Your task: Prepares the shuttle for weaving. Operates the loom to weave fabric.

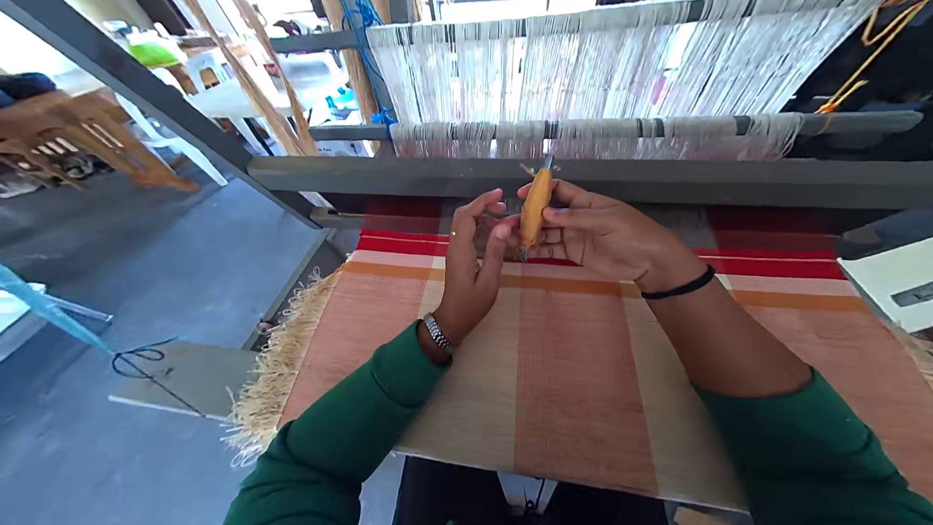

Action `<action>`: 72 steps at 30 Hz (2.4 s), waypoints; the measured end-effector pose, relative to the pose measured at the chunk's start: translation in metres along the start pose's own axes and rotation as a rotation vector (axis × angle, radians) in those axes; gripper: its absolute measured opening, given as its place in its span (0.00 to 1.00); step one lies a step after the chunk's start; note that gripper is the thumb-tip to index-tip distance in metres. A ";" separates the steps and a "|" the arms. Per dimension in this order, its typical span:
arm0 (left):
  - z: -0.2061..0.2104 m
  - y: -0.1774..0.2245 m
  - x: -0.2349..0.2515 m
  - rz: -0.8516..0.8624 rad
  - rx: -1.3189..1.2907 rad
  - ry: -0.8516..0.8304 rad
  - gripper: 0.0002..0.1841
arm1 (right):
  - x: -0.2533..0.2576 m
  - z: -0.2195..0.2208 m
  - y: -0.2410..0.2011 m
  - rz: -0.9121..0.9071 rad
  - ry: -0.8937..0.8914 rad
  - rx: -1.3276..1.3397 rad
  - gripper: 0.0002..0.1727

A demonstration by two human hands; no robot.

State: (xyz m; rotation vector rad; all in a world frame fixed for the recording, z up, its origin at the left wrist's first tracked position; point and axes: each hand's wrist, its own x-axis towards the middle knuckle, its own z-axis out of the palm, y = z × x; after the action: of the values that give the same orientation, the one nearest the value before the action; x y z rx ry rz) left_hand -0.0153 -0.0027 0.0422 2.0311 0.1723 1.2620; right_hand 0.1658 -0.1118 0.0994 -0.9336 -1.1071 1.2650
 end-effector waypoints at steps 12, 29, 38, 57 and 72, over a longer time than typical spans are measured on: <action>-0.003 0.000 0.002 -0.018 -0.001 0.047 0.23 | 0.009 -0.002 0.005 0.023 -0.040 0.019 0.22; -0.005 0.006 0.001 -0.182 -0.258 0.045 0.15 | 0.011 0.011 0.013 -0.360 0.333 -0.708 0.09; -0.005 -0.007 0.009 -0.196 -0.370 0.119 0.07 | 0.009 -0.004 0.001 -0.396 0.402 -0.787 0.09; 0.007 -0.008 -0.009 0.096 0.549 -0.239 0.10 | 0.025 0.000 0.051 -0.266 0.560 -1.427 0.16; -0.058 0.034 -0.006 -0.454 0.624 -0.665 0.49 | 0.026 -0.018 0.049 -0.376 0.368 -1.376 0.16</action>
State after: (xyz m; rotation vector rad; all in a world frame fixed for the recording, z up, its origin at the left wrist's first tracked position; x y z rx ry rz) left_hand -0.0749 -0.0009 0.0744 2.6126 0.7248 0.2165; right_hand 0.1711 -0.0800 0.0506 -1.7221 -1.7142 -0.1599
